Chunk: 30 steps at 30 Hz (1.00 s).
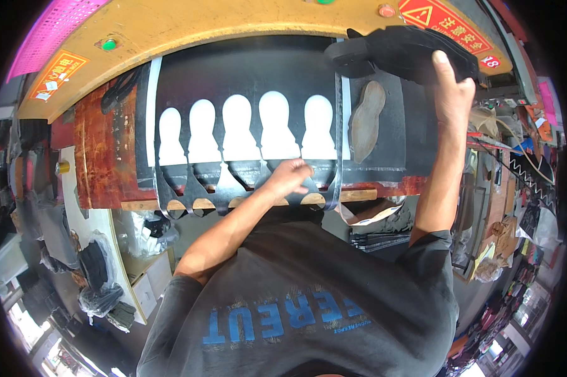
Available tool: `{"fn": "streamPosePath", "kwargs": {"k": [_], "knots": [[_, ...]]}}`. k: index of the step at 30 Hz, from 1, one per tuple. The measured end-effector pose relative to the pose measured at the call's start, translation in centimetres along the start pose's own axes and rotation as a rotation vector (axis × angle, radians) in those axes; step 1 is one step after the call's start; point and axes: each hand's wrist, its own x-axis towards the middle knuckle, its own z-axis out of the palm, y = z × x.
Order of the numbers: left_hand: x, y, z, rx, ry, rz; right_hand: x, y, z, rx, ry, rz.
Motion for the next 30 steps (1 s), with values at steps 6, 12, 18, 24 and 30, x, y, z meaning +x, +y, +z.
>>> {"fn": "streamPosePath", "kwargs": {"k": [6,12,18,24,30], "knots": [[-7.6,9.4,-8.1,0.698,0.557,0.696,-2.9,-1.0,5.3,0.523,-0.178,0.083],[-11.3,17.2,-19.2,1.323,0.467,0.814,-11.8,3.1,19.3,0.930,-0.352,0.384],[-9.9,12.9,-25.9,1.390,0.378,0.654,-17.4,8.5,24.6,1.007,-0.360,0.366],[-6.8,8.9,-26.1,1.398,0.338,0.729,-21.5,9.3,30.0,0.410,-0.001,0.309],[-6.4,10.6,-24.6,1.420,0.293,0.651,-21.7,8.1,32.0,0.499,0.139,0.358]]}}
